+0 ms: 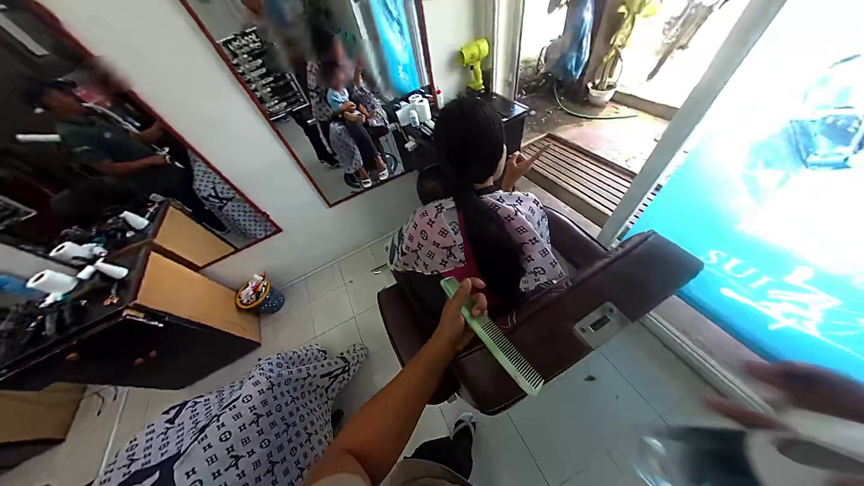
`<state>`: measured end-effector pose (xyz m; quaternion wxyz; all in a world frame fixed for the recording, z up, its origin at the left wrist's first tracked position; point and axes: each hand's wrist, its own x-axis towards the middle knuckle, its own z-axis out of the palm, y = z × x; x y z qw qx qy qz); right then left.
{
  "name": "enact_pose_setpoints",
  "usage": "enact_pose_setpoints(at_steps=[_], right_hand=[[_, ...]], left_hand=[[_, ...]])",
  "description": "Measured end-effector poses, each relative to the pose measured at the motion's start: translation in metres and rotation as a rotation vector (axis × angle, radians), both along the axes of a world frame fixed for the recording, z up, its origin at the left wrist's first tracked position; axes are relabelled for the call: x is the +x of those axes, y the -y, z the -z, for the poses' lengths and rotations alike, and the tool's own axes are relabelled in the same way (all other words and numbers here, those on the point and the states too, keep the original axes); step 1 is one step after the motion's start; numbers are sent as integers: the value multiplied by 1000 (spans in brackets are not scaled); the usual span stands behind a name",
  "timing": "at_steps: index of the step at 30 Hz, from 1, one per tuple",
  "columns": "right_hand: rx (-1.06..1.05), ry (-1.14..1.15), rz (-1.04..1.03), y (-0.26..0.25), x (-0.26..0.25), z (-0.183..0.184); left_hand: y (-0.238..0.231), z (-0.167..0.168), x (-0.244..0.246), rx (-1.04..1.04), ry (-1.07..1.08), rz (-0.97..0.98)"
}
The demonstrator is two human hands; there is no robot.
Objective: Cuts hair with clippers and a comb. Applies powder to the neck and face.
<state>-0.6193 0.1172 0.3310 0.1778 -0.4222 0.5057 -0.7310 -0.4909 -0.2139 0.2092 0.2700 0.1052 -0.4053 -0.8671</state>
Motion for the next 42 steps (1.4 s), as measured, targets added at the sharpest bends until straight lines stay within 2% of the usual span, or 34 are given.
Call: enact_pose_setpoints(at_steps=[2,5,8,11,14,16,19,22,24,27,32,38,42], right_hand=[[79,5,-181,37,12,31],[89,99,-450,79,56,43],[66,204,-632,108,98,38],[56,117,-673,139,133,37],[83,-6,-576,185,161,49],[136,-75,-443,222,178,59],[227,-230,-146,291,200,68],[321,-483,183,360,207,82],[365,-600,319,400,209,77],[423,-612,433,445,208,67],[515,-439,631,495,194,74],[566,-115,910,566,146,84],[671,-178,977,620,117,76]], left_hand=[[2,4,3,21,-19,-16],[2,3,17,262,-118,-137],[10,12,70,436,-136,-179],[42,35,145,500,-40,-314],[96,59,218,590,-42,-545],[138,75,257,672,-81,-636],[206,80,295,741,-119,-579],[264,61,301,704,-78,-437],[305,43,296,653,-51,-349],[373,21,269,566,-77,-220],[465,3,166,438,-47,-35],[528,19,36,422,102,158],[555,43,-28,463,164,329]])
